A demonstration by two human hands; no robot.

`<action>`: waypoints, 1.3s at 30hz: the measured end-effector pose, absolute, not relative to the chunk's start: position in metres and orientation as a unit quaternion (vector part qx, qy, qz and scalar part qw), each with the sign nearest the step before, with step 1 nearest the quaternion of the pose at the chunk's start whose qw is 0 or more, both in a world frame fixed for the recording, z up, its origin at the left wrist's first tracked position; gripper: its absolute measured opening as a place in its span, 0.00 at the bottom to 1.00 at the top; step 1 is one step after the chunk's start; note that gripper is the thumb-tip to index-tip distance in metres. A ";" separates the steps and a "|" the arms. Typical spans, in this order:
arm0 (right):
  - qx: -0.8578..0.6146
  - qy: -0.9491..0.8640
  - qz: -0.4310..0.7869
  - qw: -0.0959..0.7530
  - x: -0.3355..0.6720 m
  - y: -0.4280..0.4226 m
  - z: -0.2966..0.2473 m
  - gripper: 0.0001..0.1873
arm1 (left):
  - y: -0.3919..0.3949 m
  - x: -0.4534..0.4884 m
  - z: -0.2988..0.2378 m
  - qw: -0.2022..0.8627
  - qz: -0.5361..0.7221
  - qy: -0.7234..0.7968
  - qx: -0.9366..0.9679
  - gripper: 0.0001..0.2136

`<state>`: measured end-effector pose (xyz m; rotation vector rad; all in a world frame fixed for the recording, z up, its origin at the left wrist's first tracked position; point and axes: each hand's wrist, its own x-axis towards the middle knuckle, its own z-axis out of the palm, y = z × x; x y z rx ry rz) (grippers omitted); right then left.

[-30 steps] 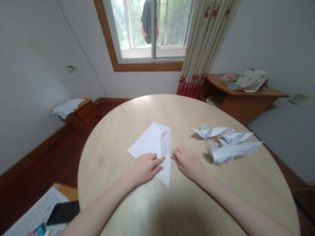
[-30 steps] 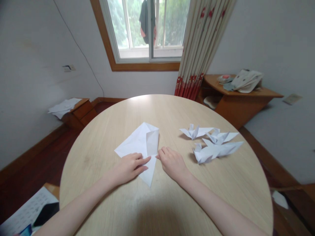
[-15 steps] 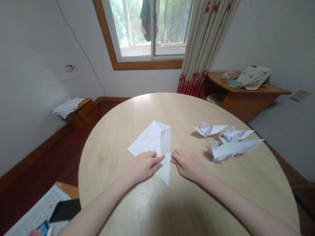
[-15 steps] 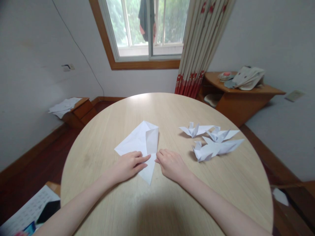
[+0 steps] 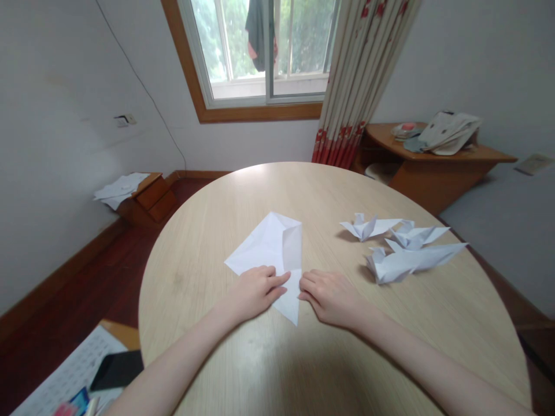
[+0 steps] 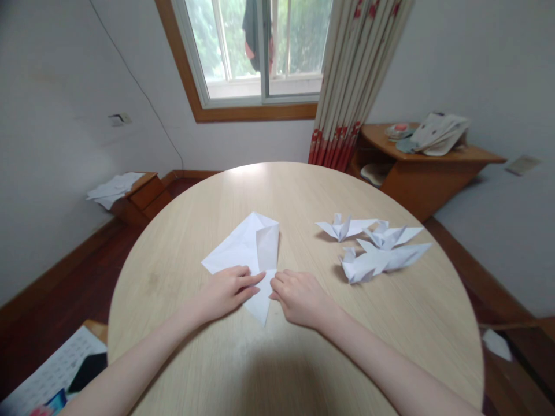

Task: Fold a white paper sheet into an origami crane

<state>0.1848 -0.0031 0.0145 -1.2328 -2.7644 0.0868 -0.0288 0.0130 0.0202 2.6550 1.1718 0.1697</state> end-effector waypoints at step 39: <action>-0.366 -0.878 0.220 0.219 0.188 -0.002 0.003 0.16 | 0.016 -0.033 0.013 0.138 0.095 0.397 0.903 0.15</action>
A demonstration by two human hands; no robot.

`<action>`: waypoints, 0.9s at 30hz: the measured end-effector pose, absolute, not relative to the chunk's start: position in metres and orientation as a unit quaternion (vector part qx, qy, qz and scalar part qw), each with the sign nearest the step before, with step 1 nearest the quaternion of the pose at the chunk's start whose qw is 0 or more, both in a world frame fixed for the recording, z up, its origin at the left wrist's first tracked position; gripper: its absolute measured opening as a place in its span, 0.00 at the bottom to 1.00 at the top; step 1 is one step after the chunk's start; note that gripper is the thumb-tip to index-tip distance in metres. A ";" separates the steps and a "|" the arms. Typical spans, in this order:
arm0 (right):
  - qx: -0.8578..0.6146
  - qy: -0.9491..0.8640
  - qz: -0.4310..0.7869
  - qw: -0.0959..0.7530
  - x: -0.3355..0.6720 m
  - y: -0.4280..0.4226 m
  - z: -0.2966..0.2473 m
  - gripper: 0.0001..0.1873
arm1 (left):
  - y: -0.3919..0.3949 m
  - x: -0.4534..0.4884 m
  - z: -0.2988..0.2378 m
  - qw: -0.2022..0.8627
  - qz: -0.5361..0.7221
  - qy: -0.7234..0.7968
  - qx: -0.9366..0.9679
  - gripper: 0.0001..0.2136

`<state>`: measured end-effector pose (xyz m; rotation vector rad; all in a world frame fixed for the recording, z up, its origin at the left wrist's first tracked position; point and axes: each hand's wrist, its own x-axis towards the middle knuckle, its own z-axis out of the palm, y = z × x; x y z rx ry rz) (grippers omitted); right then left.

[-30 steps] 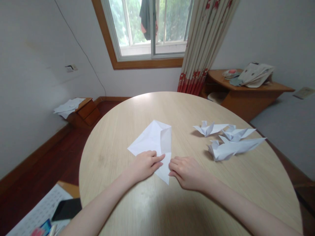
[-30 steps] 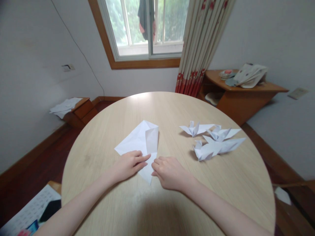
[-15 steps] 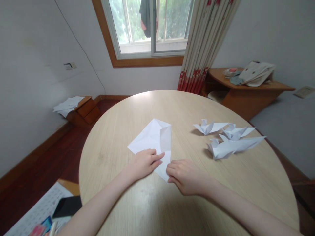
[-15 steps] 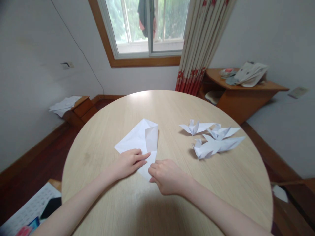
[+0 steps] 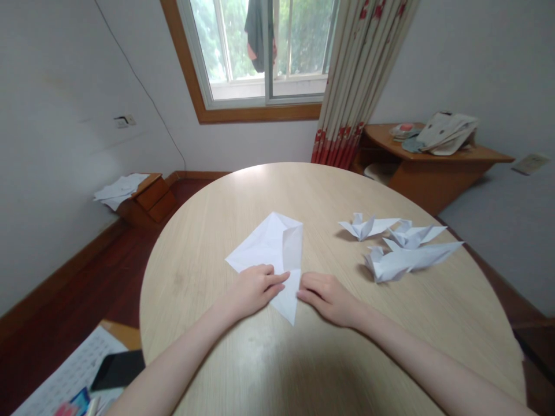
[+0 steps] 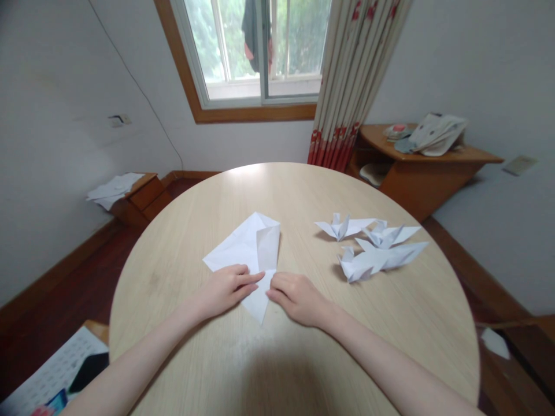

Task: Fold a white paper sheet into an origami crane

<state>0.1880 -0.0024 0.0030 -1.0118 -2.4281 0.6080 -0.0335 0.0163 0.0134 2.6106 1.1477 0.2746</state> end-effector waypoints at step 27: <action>-0.358 -0.899 -0.106 0.229 0.187 0.002 0.001 0.28 | 0.016 -0.033 0.018 0.190 0.201 0.364 0.889 0.08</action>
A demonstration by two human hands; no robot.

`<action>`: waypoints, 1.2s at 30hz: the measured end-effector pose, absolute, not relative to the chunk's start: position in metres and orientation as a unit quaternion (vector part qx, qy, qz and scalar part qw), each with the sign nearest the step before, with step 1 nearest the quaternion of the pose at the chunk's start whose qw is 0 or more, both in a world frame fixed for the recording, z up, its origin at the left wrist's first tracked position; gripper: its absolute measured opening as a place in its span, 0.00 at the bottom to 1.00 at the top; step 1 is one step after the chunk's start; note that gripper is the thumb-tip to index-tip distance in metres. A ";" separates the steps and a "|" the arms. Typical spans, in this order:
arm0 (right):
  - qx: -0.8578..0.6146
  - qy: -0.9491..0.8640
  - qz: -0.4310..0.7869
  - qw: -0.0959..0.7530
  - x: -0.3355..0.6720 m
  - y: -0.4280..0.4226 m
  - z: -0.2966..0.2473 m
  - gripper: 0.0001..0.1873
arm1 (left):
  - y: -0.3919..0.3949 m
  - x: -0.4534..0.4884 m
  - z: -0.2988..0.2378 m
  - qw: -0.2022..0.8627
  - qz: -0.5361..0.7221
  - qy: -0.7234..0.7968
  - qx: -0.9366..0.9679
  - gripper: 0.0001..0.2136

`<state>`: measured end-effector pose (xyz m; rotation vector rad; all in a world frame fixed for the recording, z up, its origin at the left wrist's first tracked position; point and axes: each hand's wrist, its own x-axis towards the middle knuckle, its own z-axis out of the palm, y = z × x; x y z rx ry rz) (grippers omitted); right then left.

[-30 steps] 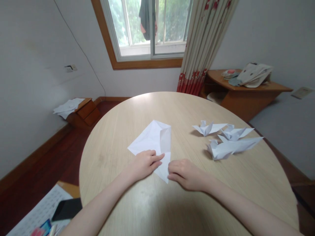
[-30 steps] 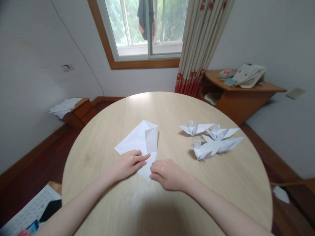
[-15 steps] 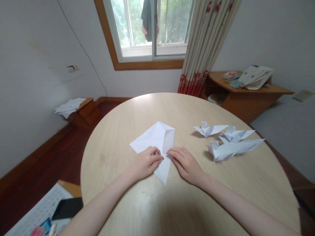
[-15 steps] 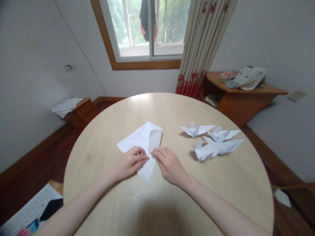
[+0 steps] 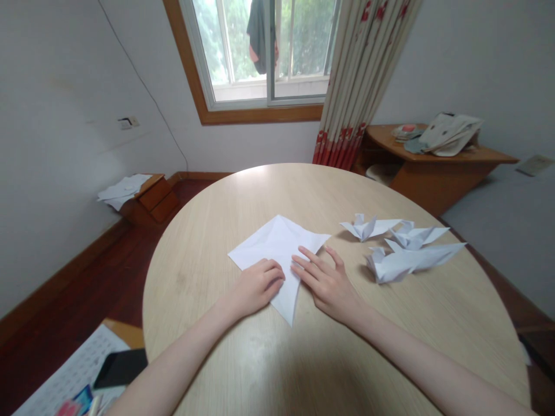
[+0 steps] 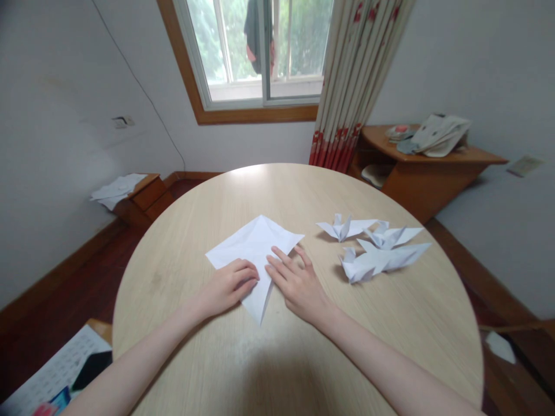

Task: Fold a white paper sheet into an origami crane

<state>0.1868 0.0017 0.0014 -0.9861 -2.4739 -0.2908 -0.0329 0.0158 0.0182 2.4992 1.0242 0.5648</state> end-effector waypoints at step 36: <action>-0.361 -0.885 0.076 0.286 0.198 0.013 -0.005 0.12 | 0.008 -0.033 0.021 0.123 0.309 0.268 0.904 0.18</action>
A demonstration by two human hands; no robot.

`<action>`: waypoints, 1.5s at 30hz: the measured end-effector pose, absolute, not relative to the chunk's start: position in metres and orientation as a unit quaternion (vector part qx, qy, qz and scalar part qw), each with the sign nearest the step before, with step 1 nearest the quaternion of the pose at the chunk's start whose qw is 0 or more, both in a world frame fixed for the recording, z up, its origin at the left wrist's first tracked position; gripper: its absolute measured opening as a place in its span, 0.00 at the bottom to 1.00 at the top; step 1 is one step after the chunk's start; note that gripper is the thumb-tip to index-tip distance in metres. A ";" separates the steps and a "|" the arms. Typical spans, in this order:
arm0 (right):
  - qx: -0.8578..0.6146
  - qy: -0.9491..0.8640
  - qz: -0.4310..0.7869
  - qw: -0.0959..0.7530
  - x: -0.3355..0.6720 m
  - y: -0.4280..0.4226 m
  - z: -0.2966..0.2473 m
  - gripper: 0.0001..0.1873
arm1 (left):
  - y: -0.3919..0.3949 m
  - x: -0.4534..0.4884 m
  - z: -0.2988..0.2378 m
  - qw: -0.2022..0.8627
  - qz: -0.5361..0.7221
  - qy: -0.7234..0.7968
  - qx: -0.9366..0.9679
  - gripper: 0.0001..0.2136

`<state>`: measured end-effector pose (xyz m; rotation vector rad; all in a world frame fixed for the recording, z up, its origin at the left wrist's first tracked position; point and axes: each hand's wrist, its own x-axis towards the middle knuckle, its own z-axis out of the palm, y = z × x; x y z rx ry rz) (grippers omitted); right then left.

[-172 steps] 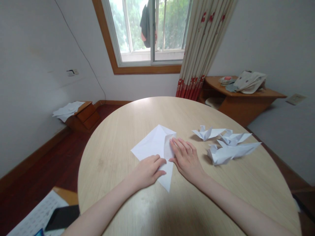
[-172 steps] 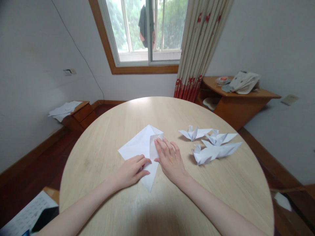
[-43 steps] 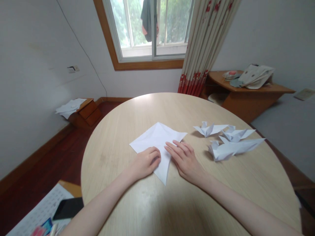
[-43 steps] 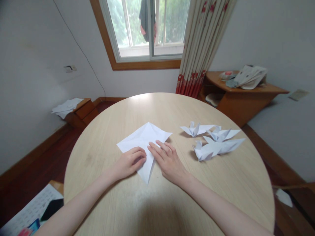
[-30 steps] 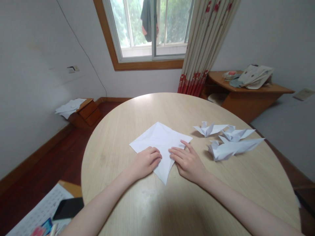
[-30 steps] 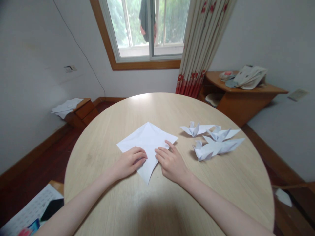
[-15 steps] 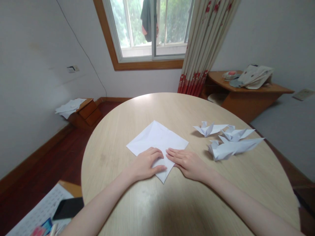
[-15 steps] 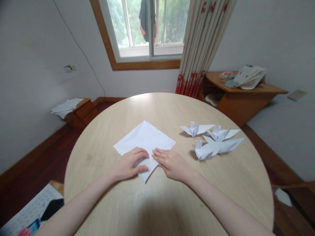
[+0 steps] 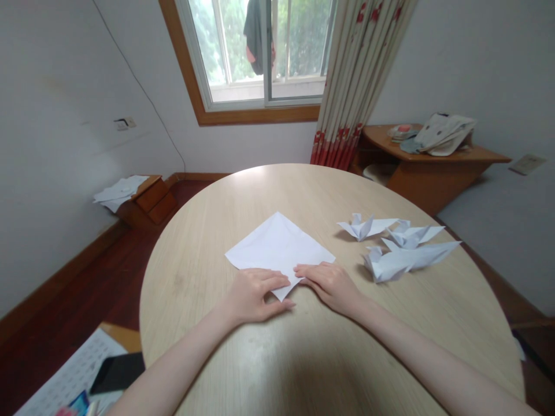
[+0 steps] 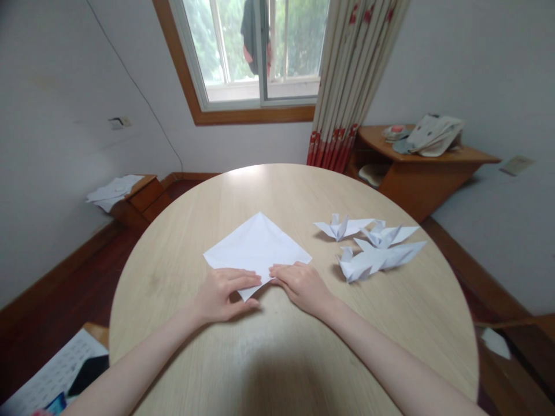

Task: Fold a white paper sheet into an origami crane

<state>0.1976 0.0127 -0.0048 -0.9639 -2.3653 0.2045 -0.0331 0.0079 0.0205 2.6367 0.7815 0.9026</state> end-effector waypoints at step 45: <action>-0.516 -0.718 0.294 0.362 0.199 0.022 -0.002 0.14 | 0.014 -0.035 0.020 0.034 0.446 0.426 0.787 0.19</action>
